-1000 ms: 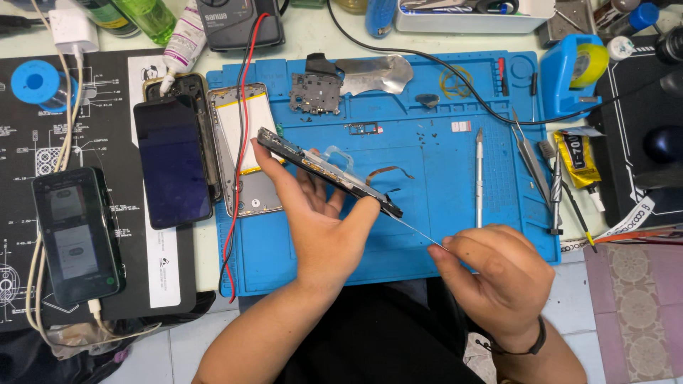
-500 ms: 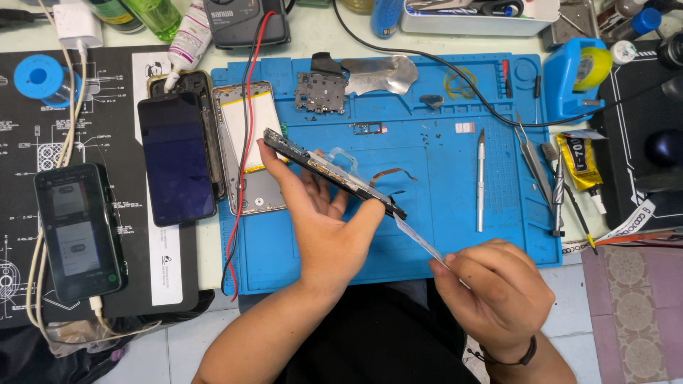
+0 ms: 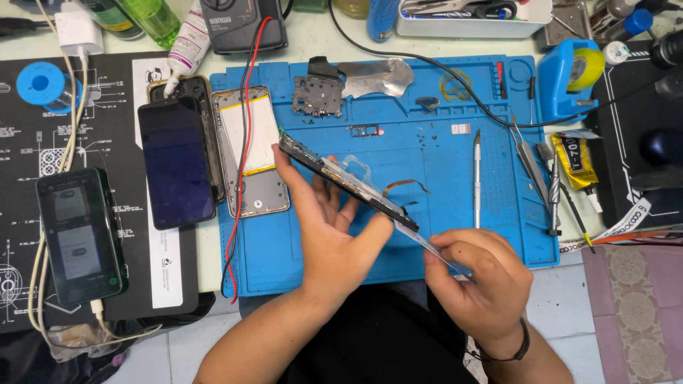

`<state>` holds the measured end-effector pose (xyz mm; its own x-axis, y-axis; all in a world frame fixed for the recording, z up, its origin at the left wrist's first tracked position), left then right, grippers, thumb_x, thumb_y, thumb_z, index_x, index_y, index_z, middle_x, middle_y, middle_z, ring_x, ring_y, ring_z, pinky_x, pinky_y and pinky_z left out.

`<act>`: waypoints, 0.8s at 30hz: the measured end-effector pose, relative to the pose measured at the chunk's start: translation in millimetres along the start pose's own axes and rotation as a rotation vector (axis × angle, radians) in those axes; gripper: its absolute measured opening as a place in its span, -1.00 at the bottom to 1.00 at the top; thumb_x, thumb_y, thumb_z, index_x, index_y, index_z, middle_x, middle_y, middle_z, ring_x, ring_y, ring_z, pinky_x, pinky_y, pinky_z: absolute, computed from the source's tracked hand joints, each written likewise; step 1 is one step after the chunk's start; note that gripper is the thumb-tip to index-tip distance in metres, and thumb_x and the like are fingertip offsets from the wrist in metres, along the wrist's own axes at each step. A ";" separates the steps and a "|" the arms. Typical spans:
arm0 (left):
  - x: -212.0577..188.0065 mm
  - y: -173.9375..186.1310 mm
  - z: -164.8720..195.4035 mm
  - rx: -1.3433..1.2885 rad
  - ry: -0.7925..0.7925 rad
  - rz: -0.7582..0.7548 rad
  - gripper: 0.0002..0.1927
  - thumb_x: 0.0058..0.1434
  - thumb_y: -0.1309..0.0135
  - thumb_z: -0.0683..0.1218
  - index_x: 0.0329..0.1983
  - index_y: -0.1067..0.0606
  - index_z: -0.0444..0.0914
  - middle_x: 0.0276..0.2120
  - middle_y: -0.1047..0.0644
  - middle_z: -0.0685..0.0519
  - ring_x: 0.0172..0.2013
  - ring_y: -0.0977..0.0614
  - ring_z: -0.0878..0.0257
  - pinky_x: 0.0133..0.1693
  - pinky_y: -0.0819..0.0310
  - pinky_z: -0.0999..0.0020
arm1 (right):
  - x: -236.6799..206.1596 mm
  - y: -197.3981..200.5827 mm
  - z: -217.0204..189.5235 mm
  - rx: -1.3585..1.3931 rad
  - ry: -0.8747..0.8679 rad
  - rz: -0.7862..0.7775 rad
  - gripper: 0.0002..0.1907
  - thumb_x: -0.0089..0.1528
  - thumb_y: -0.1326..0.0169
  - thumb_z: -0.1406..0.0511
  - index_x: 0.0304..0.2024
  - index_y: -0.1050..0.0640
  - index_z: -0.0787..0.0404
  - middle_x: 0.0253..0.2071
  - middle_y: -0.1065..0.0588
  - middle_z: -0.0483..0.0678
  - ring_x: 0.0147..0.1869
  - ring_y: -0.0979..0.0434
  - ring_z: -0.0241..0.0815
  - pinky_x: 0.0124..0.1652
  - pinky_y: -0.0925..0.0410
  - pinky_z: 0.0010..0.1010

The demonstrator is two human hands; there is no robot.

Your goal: The person disassembles a smartphone by removing the battery and using a plastic card to pry open the screen. They separate the screen from the frame and place the components on the workbench.

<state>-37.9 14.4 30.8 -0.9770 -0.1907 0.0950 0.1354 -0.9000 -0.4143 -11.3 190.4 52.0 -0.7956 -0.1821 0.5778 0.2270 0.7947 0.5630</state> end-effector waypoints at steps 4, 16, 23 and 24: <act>-5.6 8.0 8.0 -0.083 0.024 -0.155 0.29 0.17 -0.06 -0.35 0.53 0.67 0.05 0.46 -0.04 -0.22 0.46 -0.23 0.00 0.40 -0.27 0.04 | 1.6 4.4 -1.5 0.001 -0.032 -0.048 -0.75 0.14 -0.30 0.48 -0.19 -0.52 0.28 -0.25 -0.61 -0.02 -0.19 -0.66 -0.17 -0.20 -0.46 -0.45; -6.7 14.3 -4.1 -0.077 -0.033 0.072 -0.23 0.40 -0.10 -0.27 0.51 0.05 -0.10 0.19 -0.29 -0.18 0.09 -0.45 0.21 0.13 -0.44 0.27 | 4.0 5.0 -9.8 -0.135 -0.209 -0.109 -0.84 0.12 -0.31 0.41 -0.26 -0.61 0.24 -0.26 -0.63 -0.03 -0.23 -0.66 -0.16 -0.27 -0.46 -0.44; -17.7 13.7 -9.0 0.028 -0.094 0.049 -0.23 0.40 -0.11 -0.31 0.50 0.03 -0.10 0.25 -0.30 -0.18 0.13 -0.46 0.17 0.21 -0.46 0.22 | 11.5 -4.0 -15.0 -0.232 -0.123 -0.132 -0.88 0.12 -0.31 0.41 -0.30 -0.63 0.26 -0.34 -0.60 -0.04 -0.30 -0.61 -0.08 -0.29 -0.42 -0.32; -18.1 15.0 -8.1 0.050 -0.114 0.039 -0.23 0.40 -0.12 -0.31 0.50 0.02 -0.10 0.25 -0.31 -0.18 0.15 -0.47 0.17 0.23 -0.46 0.21 | 11.8 -6.0 -14.4 -0.227 -0.096 -0.113 -0.88 0.12 -0.31 0.41 -0.30 -0.63 0.27 -0.33 -0.60 -0.04 -0.28 -0.62 -0.09 -0.28 -0.42 -0.33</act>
<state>-19.5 7.5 15.6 -0.9461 -0.2668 0.1835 0.1838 -0.9090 -0.3741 -13.9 175.1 63.9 -0.8704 -0.1976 0.4510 0.2451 0.6205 0.7449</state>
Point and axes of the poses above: each hand's wrist, its own x-axis towards the middle knuckle, its own y-axis out of the back of the hand, z = x × y, the point moved 1 cm from there along x, towards the middle knuckle
